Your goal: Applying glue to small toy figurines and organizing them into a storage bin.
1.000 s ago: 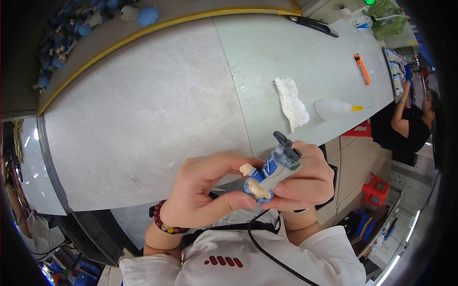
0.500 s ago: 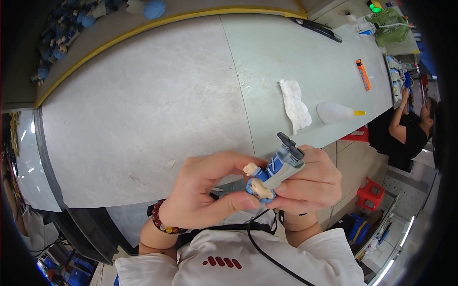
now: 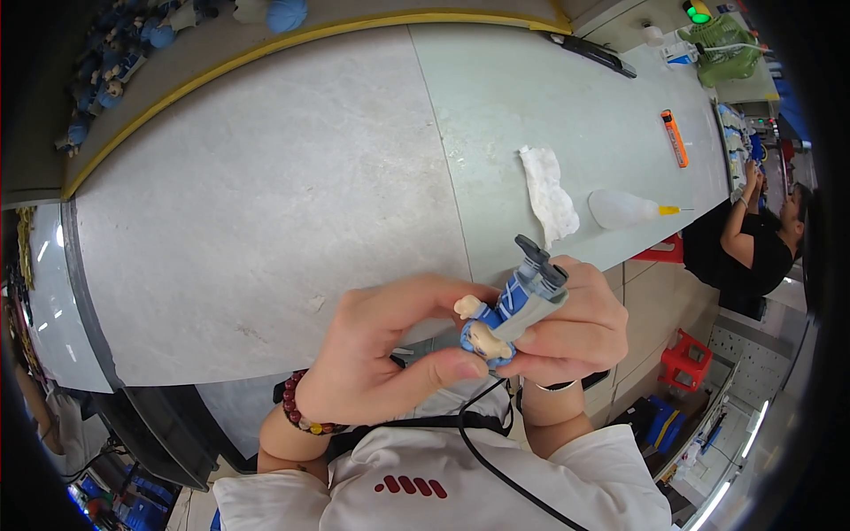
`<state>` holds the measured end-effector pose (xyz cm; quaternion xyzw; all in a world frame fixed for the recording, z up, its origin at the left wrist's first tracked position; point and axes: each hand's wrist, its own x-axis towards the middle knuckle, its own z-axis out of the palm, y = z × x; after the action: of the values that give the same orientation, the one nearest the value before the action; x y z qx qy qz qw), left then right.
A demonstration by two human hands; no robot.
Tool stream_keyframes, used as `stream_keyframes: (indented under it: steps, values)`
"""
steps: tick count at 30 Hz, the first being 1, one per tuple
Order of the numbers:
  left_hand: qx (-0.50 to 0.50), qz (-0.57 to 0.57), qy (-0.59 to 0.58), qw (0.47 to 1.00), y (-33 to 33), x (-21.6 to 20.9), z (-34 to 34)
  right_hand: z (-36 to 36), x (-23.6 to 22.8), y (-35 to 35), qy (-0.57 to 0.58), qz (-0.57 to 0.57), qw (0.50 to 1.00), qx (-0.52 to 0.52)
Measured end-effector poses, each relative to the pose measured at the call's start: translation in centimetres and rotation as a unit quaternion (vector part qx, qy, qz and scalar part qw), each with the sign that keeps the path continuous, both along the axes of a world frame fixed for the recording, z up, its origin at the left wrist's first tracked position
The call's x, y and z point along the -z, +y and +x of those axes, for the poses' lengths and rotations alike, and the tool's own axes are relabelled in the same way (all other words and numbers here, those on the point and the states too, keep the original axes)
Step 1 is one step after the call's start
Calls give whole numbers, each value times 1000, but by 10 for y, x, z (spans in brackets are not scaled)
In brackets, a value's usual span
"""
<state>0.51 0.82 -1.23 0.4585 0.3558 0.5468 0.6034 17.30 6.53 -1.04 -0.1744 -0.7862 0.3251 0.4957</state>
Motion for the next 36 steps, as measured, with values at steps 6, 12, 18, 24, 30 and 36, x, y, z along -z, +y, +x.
stream_keyframes:
  steps: [6,12,18,24,30,36]
  values:
    - [19,11,-9,1000,1,0,0,-1,4,-4,29,1,1000,-9]
    - [18,9,-5,1000,0,0,-1,-2,4,-4,47,-14,999,-13]
    - [28,1,-24,999,0,0,-3,-3,-5,-2,27,-26,999,-38]
    - [37,5,-22,999,-1,0,-5,-3,-15,-5,-12,-23,1000,-16]
    - [35,-30,-55,997,-1,-3,-3,-3,-9,-6,-10,-3,1000,8]
    - [44,-2,-46,998,-1,0,-3,-4,-8,-9,7,18,1000,11]
